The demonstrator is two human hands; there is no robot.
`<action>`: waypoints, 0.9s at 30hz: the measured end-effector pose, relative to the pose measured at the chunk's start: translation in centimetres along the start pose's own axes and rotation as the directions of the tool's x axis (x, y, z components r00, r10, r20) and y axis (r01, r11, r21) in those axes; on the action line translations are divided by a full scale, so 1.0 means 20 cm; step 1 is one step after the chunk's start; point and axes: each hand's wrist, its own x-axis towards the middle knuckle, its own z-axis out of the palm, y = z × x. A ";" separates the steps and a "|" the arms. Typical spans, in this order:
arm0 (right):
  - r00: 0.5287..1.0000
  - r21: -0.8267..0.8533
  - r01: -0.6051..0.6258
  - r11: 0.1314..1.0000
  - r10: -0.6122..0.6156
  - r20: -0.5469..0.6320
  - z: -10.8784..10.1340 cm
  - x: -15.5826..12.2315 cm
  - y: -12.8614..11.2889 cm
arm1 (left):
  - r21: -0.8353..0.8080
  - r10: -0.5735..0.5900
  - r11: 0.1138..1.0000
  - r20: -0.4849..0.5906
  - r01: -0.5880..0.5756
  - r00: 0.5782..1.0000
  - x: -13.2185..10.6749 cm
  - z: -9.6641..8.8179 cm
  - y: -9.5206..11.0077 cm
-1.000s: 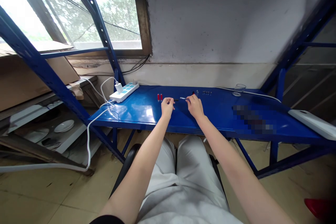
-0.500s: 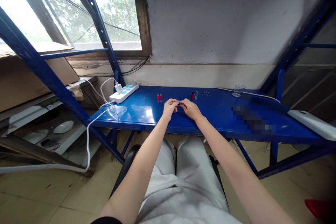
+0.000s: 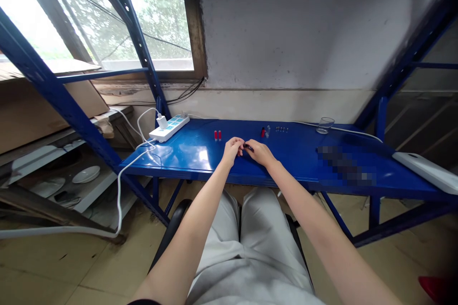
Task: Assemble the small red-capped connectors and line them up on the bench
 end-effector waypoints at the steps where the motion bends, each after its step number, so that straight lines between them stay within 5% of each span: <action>1: 1.000 0.016 -0.005 1.000 0.005 -0.002 0.00 0.00 0.00 | -0.002 0.000 1.000 0.000 0.000 1.000 0.00 0.00 0.00; 7: 0.999 0.167 -0.048 0.985 0.051 -0.010 -0.01 0.01 -0.01 | 0.018 0.012 1.000 -0.011 -0.012 1.000 -0.01 0.01 0.02; 10: 0.977 0.186 -0.194 0.963 0.207 -0.055 -0.03 0.03 0.06 | 0.052 0.039 0.998 -0.058 -0.036 0.998 -0.01 0.00 0.01; 13: 0.823 0.098 -0.556 0.825 0.563 -0.077 -0.05 0.04 0.18 | 0.083 0.061 0.995 -0.096 -0.053 0.993 0.00 -0.01 0.00; 15: 0.719 0.036 -0.693 0.720 0.694 -0.031 -0.06 0.06 0.24 | 0.099 0.063 0.994 -0.100 -0.053 0.993 0.01 -0.01 0.00; 18: 0.673 -0.025 -0.740 0.672 0.740 -0.005 -0.07 0.09 0.30 | 0.112 0.063 0.992 -0.098 -0.051 0.993 0.01 -0.01 -0.01; 27: 0.639 -0.118 -0.759 0.641 0.767 0.057 -0.05 0.14 0.34 | 0.139 0.037 0.990 -0.046 -0.030 0.998 0.00 -0.01 0.00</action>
